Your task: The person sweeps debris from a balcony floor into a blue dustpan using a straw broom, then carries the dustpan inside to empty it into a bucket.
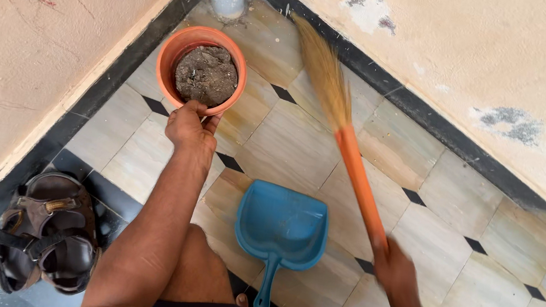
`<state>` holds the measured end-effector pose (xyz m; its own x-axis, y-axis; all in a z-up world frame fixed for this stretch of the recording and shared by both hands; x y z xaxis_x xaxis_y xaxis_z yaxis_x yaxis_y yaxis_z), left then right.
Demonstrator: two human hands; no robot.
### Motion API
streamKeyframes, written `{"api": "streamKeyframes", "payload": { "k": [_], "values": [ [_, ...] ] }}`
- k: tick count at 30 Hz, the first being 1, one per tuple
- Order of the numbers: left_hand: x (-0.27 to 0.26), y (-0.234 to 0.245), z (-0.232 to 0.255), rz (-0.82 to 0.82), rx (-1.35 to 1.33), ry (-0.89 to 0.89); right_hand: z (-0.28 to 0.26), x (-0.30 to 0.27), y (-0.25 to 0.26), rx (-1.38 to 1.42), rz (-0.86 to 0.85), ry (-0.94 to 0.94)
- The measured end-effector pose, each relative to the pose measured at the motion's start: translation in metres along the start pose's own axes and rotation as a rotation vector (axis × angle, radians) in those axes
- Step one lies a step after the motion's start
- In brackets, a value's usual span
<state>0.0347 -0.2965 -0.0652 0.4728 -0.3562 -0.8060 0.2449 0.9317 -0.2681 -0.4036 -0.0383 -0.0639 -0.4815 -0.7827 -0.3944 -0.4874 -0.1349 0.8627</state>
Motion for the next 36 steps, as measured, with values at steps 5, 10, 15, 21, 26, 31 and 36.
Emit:
{"api": "streamKeyframes", "payload": {
  "k": [5,10,15,21,26,31,36],
  "values": [
    [0.011,-0.01,0.01,-0.039,0.015,-0.066,-0.014,-0.048,-0.074,0.005,-0.264,0.022],
    [0.014,-0.023,0.014,-0.179,-0.066,-0.093,-0.098,0.009,-0.151,-0.081,-0.277,0.103],
    [0.005,-0.025,0.022,-0.077,-0.09,-0.085,-0.017,-0.009,-0.072,0.163,-0.174,-0.263],
    [0.042,-0.022,0.003,-0.104,-0.084,-0.08,-0.013,-0.071,-0.043,0.016,-0.207,-0.035],
    [0.032,-0.027,0.004,-0.051,-0.117,-0.081,-0.082,0.015,-0.12,0.106,-0.232,0.124],
    [0.015,-0.008,0.028,0.049,-0.029,-0.128,0.006,0.006,-0.055,-0.003,-0.051,-0.064],
    [0.038,0.005,0.036,0.077,-0.1,-0.11,-0.008,-0.047,-0.03,0.138,-0.013,-0.035]
  ]
}}
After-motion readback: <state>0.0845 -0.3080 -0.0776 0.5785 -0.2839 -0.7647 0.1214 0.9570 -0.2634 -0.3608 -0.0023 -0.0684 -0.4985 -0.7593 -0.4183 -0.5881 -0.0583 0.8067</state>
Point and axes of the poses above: each hand's wrist, its own x-axis towards the middle knuckle, its own y-axis out of the back of the hand, z = x × y, the point moved 1 cm from there along x, towards the middle knuckle, and after that the axes turned 8 degrees about z, right-handed, at the moved point
